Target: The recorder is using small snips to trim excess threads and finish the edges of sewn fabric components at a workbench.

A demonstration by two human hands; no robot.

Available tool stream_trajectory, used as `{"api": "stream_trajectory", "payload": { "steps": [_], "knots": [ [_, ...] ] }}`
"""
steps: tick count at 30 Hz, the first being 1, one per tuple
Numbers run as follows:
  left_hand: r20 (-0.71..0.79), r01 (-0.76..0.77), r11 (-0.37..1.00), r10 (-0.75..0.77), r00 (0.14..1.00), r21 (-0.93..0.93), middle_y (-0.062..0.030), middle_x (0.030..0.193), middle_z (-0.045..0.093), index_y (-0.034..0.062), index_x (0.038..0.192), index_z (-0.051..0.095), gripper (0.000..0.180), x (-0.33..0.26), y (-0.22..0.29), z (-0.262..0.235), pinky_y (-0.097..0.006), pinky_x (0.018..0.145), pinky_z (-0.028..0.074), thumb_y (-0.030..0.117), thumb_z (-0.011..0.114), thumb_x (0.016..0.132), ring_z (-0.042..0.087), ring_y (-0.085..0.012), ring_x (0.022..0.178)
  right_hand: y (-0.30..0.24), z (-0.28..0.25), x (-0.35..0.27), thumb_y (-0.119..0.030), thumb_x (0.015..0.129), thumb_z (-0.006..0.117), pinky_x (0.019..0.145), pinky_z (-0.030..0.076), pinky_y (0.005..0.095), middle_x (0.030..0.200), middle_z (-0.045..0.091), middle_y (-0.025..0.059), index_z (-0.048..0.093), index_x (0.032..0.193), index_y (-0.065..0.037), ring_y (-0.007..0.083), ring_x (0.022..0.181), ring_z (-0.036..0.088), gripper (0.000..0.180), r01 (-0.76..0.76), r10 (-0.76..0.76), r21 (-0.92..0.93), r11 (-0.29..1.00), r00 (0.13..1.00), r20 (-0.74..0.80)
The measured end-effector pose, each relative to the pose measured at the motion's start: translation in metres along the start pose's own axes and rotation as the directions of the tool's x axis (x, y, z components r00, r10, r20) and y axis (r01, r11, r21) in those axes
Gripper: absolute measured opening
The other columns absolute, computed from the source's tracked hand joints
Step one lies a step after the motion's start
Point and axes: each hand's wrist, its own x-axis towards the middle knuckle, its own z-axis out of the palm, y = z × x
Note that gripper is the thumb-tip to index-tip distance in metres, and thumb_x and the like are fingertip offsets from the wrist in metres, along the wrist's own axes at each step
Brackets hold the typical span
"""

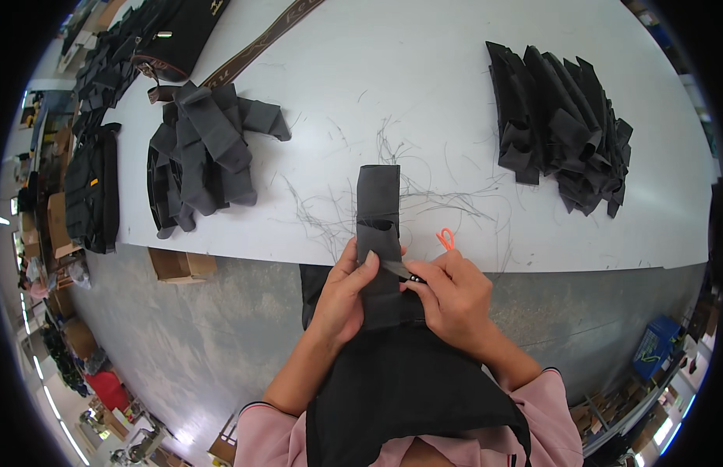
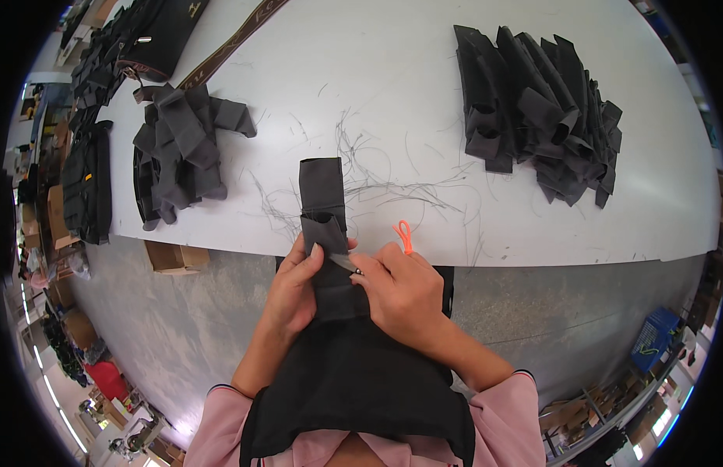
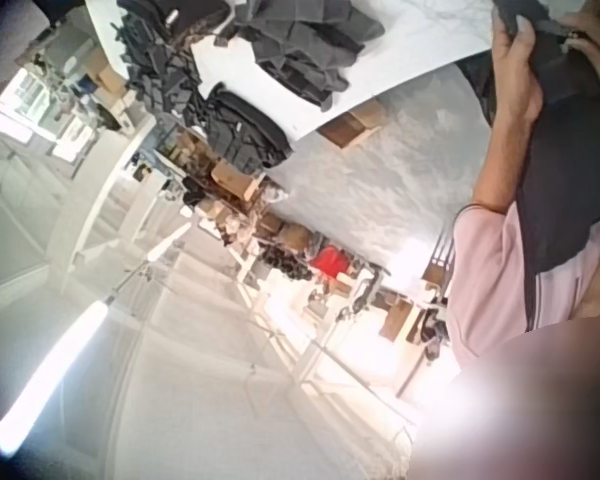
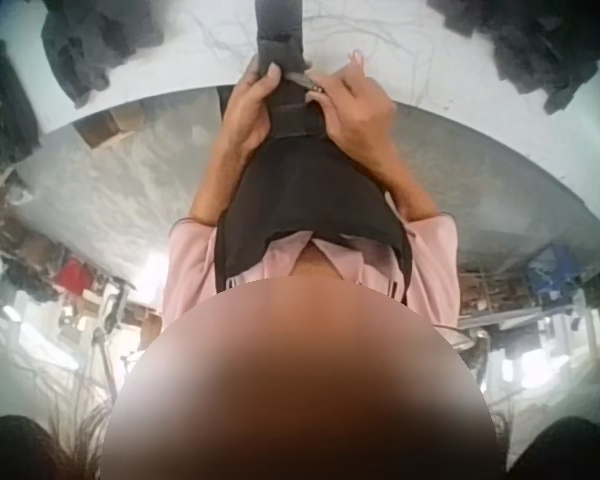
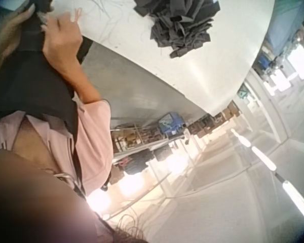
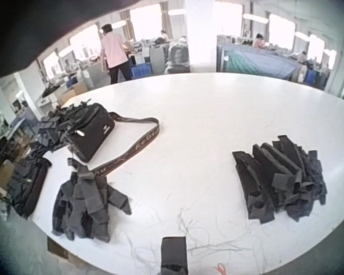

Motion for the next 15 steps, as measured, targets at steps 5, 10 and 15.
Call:
{"api": "stream_trajectory", "payload": {
  "steps": [5, 10, 15],
  "knots": [
    [0.021, 0.044, 0.999, -0.043, 0.999, -0.008, -0.0124, 0.117, 0.056, 0.0052, 0.126, 0.041, 0.034, 0.002, 0.001, -0.003, -0.032, 0.081, 0.050, 0.020, 0.048, 0.096, 0.059, -0.0179, 0.096, 0.001, -0.001, -0.006, -0.001, 0.065, 0.073, 0.050, 0.041, 0.0301, 0.070, 0.052, 0.0066, 0.067, 0.090, -0.004, 0.0209, 0.057, 0.052, 0.026, -0.019, 0.018, -0.033, 0.999, 0.999, -0.038],
    [0.010, -0.010, 0.996, 0.009, 1.000, 0.085, -0.0137, 0.117, 0.056, 0.0039, 0.125, 0.041, 0.034, 0.004, 0.001, -0.001, -0.032, 0.078, 0.052, 0.019, 0.048, 0.095, 0.060, -0.0189, 0.095, 0.002, -0.005, -0.004, 0.001, 0.065, 0.073, 0.050, 0.041, 0.0292, 0.070, 0.052, 0.0063, 0.068, 0.091, -0.004, 0.0202, 0.056, 0.051, 0.027, -0.003, 0.003, 0.007, 1.000, 1.000, -0.003],
    [0.058, -0.061, 0.981, 0.051, 0.997, 0.186, -0.0162, 0.118, 0.056, 0.0028, 0.124, 0.039, 0.034, 0.000, 0.004, -0.004, -0.033, 0.074, 0.054, 0.017, 0.048, 0.095, 0.062, -0.0223, 0.094, 0.010, -0.014, -0.008, 0.005, 0.066, 0.071, 0.051, 0.042, 0.0280, 0.076, 0.051, 0.0074, 0.065, 0.093, -0.005, 0.0198, 0.060, 0.052, 0.030, -0.176, 0.203, 0.294, 0.939, 0.977, -0.062]
  ]
}}
